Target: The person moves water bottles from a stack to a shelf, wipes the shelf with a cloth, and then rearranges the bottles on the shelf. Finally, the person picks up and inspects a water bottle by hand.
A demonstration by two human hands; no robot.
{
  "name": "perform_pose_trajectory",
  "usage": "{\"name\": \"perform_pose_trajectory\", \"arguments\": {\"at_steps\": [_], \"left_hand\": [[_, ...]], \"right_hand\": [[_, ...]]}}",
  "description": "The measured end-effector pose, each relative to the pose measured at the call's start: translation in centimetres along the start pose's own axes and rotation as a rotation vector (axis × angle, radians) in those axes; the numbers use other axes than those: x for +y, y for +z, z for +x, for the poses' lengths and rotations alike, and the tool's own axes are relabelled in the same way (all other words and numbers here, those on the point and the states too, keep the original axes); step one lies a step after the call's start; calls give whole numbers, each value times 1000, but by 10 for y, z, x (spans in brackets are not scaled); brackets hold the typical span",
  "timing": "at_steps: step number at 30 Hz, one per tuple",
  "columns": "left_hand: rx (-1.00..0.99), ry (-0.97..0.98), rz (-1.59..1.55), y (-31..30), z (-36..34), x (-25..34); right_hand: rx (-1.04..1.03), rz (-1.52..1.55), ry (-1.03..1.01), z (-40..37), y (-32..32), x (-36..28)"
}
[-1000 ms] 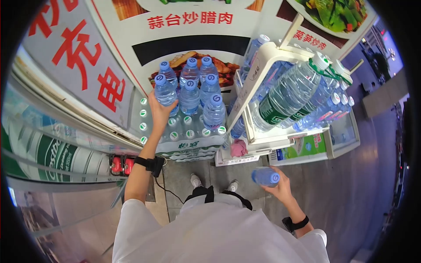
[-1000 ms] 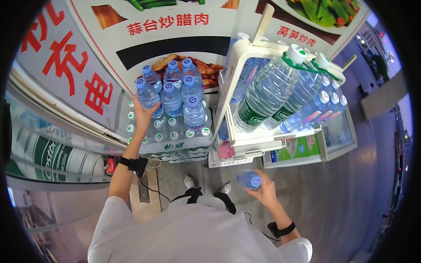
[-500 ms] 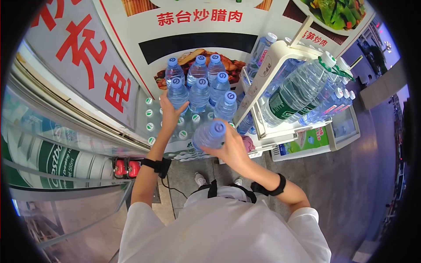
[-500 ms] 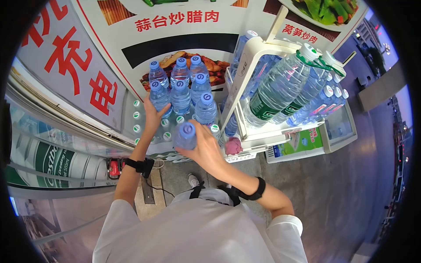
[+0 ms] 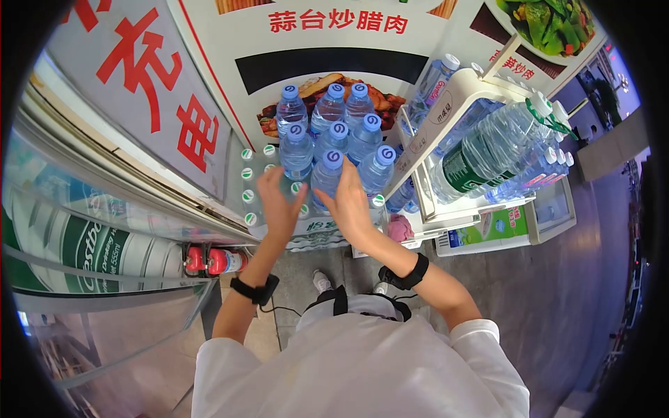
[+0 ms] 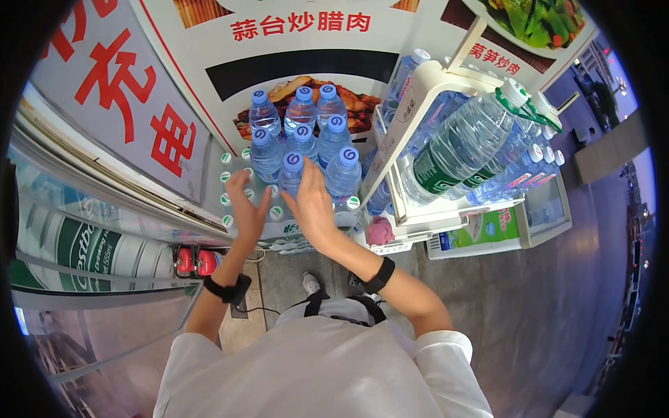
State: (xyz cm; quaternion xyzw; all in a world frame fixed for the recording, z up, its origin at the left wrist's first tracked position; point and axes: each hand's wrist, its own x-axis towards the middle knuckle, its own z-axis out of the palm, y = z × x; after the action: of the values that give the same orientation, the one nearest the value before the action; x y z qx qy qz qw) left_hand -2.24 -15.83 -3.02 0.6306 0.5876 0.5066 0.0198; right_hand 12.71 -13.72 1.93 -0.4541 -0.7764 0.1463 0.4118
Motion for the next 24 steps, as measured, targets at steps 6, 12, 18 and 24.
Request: {"name": "perform_pose_trajectory", "arguments": {"at_steps": [6, 12, 18, 24], "left_hand": [[-289, -192, -235, 19, -27, 25], [-205, -259, -63, 45, -24, 24], [-196, -249, -15, 55, -28, 36], [-152, -233, 45, 62, -27, 47]], "right_hand": [[-14, 34, 45, 1, 3, 2], [29, -41, 12, -6, 5, 0], [-46, -35, -93, -26, -57, 1], [-132, 188, -431, -62, -126, 33]]}}
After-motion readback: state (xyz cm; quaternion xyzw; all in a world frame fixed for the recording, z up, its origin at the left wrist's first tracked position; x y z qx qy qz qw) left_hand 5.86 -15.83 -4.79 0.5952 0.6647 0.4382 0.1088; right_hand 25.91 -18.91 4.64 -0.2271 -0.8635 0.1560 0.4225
